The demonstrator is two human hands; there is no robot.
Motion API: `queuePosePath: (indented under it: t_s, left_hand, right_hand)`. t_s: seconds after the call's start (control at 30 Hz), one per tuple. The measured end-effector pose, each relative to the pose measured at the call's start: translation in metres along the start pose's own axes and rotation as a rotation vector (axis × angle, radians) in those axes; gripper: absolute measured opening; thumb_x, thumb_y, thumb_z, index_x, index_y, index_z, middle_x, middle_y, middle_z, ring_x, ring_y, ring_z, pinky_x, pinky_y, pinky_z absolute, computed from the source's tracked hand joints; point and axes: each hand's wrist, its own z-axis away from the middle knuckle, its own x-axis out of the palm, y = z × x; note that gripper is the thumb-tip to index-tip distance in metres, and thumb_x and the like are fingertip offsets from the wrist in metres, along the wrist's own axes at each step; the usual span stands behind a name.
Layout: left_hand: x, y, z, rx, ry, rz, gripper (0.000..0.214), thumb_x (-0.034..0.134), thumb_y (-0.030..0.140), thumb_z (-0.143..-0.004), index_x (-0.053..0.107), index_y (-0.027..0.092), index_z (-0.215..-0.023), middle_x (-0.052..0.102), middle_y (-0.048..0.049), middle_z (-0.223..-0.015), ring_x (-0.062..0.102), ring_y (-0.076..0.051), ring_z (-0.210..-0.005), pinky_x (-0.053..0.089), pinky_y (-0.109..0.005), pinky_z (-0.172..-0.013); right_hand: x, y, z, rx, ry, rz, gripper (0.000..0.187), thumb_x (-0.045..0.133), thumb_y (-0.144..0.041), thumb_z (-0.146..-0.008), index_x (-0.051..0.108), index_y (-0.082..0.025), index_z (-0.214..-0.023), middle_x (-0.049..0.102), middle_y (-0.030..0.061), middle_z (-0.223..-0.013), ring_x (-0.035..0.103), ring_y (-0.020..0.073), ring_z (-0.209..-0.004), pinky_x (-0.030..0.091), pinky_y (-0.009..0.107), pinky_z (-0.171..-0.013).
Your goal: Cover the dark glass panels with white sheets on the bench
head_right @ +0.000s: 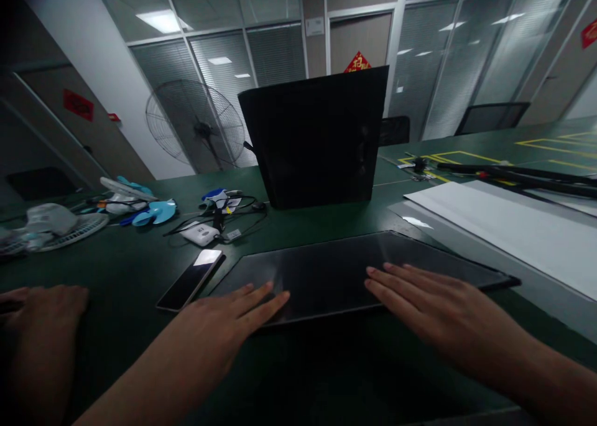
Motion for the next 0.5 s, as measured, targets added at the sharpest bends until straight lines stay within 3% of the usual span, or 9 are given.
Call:
queuePosePath:
  t_s: [0.07, 0.13, 0.23, 0.3, 0.37, 0.43, 0.5]
  left_hand:
    - [0.012, 0.004, 0.017, -0.008, -0.064, -0.004, 0.079, 0.044, 0.001, -0.083, 0.048, 0.030, -0.156, 0.066, -0.0054, -0.145, 0.072, -0.032, -0.119, 0.062, -0.047, -0.087]
    - [0.026, 0.003, 0.029, -0.022, -0.149, 0.004, 0.079, 0.051, 0.004, -0.087, 0.041, 0.035, -0.159, 0.060, -0.0047, -0.151, 0.067, -0.035, -0.126, 0.060, -0.053, -0.092]
    - [0.048, -0.010, 0.045, -0.067, -0.280, 0.047, 0.080, 0.072, 0.025, -0.092, 0.034, 0.040, -0.161, 0.052, -0.0068, -0.158, 0.060, -0.039, -0.135, 0.058, -0.059, -0.096]
    - [0.060, -0.019, 0.053, -0.101, -0.328, 0.090, 0.085, 0.077, 0.045, -0.090, 0.032, 0.041, -0.161, 0.047, -0.0083, -0.161, 0.052, -0.041, -0.142, 0.055, -0.065, -0.101]
    - [0.068, -0.024, 0.056, -0.134, -0.339, 0.133, 0.084, 0.072, 0.054, -0.092, 0.028, 0.041, -0.162, 0.041, -0.0088, -0.164, 0.045, -0.042, -0.147, 0.050, -0.069, -0.105]
    - [0.073, -0.025, 0.054, -0.183, -0.338, 0.177, 0.073, 0.064, 0.050, -0.099, 0.027, 0.043, -0.162, 0.036, -0.0076, -0.167, 0.041, -0.041, -0.150, 0.046, -0.071, -0.109]
    - [0.075, -0.023, 0.047, -0.249, -0.366, 0.233, 0.062, 0.056, 0.045, -0.104, 0.030, 0.045, -0.160, 0.034, -0.0054, -0.168, 0.037, -0.041, -0.152, 0.041, -0.074, -0.112]
  right_hand:
    - [0.017, -0.016, -0.004, -0.023, -0.047, -0.008, 0.077, 0.041, -0.008, -0.093, 0.022, -0.022, -0.166, 0.048, 0.0051, -0.154, 0.057, 0.0223, -0.134, 0.061, 0.037, -0.098]
    - [0.030, -0.022, -0.002, -0.056, -0.140, -0.071, 0.073, 0.048, -0.016, -0.096, 0.027, -0.024, -0.165, 0.044, 0.0055, -0.158, 0.052, 0.0239, -0.139, 0.059, 0.039, -0.103]
    - [0.043, 0.002, 0.017, -0.044, -0.305, -0.211, 0.064, 0.054, -0.033, -0.100, 0.037, -0.032, -0.161, 0.045, 0.0027, -0.158, 0.052, 0.0218, -0.139, 0.054, 0.038, -0.109]
    - [0.052, 0.041, 0.046, 0.135, -0.314, -0.217, 0.053, 0.046, -0.034, -0.104, 0.046, -0.030, -0.157, 0.049, 0.0043, -0.156, 0.055, 0.0216, -0.136, 0.050, 0.037, -0.111]
    - [0.064, 0.090, 0.088, 0.503, -0.247, -0.117, 0.052, 0.032, -0.032, -0.107, 0.051, -0.020, -0.154, 0.053, 0.0111, -0.151, 0.059, 0.0232, -0.131, 0.049, 0.035, -0.107]
    - [0.080, 0.137, 0.137, 0.772, -0.273, -0.040, 0.064, 0.035, -0.051, -0.105, 0.055, -0.009, -0.149, 0.055, 0.0212, -0.146, 0.058, 0.0331, -0.130, 0.051, 0.041, -0.099]
    - [0.098, 0.170, 0.179, 0.901, -0.358, -0.070, 0.071, 0.037, -0.064, -0.099, 0.071, -0.010, -0.131, 0.058, 0.0228, -0.142, 0.058, 0.0383, -0.129, 0.052, 0.045, -0.096]
